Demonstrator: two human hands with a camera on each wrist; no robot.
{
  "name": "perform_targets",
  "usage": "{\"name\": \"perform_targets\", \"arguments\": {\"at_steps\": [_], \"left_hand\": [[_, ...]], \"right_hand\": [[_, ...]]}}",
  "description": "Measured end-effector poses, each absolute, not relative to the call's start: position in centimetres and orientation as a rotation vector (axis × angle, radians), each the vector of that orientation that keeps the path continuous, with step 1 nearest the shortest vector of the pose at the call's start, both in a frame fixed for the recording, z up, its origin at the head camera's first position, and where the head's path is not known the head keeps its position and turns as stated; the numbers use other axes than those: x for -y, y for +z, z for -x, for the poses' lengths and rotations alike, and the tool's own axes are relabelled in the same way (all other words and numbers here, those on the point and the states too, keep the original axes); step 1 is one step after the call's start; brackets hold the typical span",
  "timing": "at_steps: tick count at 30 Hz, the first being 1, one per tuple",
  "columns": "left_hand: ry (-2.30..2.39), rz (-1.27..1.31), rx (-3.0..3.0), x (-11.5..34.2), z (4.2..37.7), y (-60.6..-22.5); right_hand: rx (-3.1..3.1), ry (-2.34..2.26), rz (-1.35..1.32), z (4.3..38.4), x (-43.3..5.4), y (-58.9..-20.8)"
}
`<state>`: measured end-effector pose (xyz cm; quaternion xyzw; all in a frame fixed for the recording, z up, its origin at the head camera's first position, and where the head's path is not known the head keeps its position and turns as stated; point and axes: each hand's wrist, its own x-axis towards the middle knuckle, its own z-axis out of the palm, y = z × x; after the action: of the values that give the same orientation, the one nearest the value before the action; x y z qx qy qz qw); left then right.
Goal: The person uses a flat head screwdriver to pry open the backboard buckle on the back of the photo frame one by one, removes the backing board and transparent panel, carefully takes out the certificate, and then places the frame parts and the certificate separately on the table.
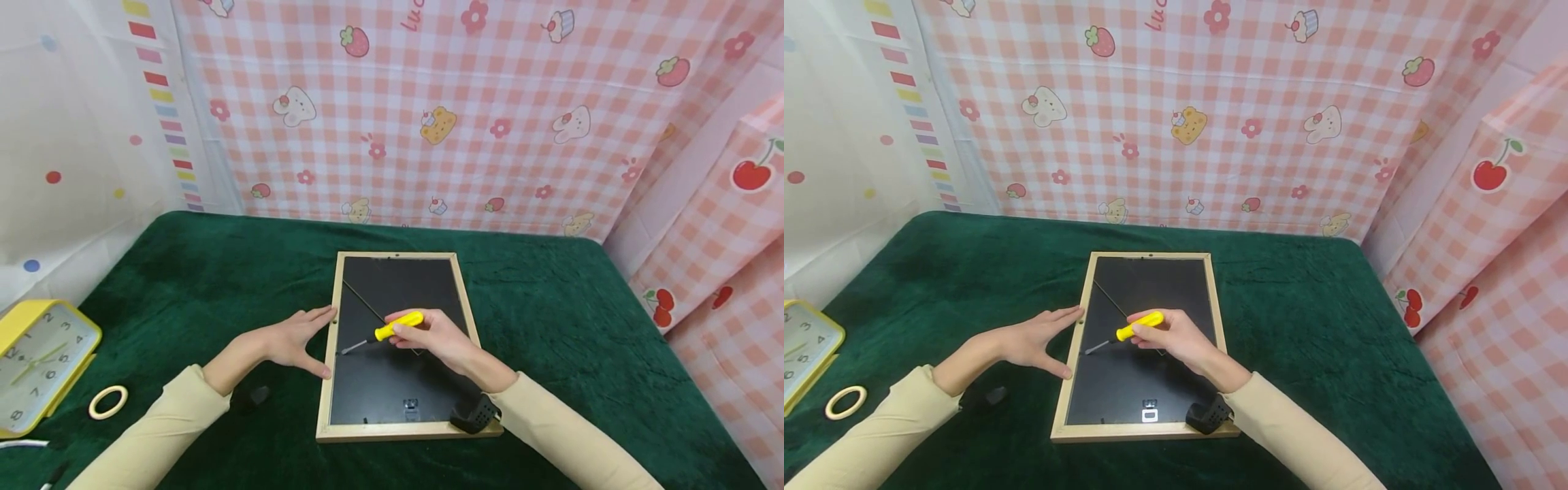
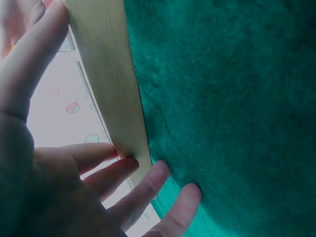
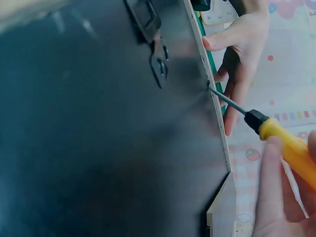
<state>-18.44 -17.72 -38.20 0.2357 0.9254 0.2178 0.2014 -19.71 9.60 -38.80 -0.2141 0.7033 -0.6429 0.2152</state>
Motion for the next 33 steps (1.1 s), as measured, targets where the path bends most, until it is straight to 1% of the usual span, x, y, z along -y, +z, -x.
{"name": "perform_targets", "arguments": {"at_steps": [5,13,16,27,33], "left_hand": [[0.602,-0.662,-2.587,17.7,18.4,-38.1],[0.572,-0.66,-2.598,17.7,18.4,-38.0],[0.566,-0.665,-2.598,17.7,18.4,-38.0],[0.564,-0.661,-2.596,17.6,18.4,-37.9],[0.564,-0.657,-2.59,17.5,18.3,-37.8]], "right_hand": [[-1.97,-1.734,0.587,19.7,-9.8,-39.0],[-1.868,-1.843,0.361,19.1,-9.6,-39.4],[-1.858,-1.88,0.313,18.8,-9.4,-39.6],[-1.869,-1.855,0.327,18.2,-9.2,-40.1],[-1.85,-1.903,0.266,17.7,-8.8,-39.9]]}}
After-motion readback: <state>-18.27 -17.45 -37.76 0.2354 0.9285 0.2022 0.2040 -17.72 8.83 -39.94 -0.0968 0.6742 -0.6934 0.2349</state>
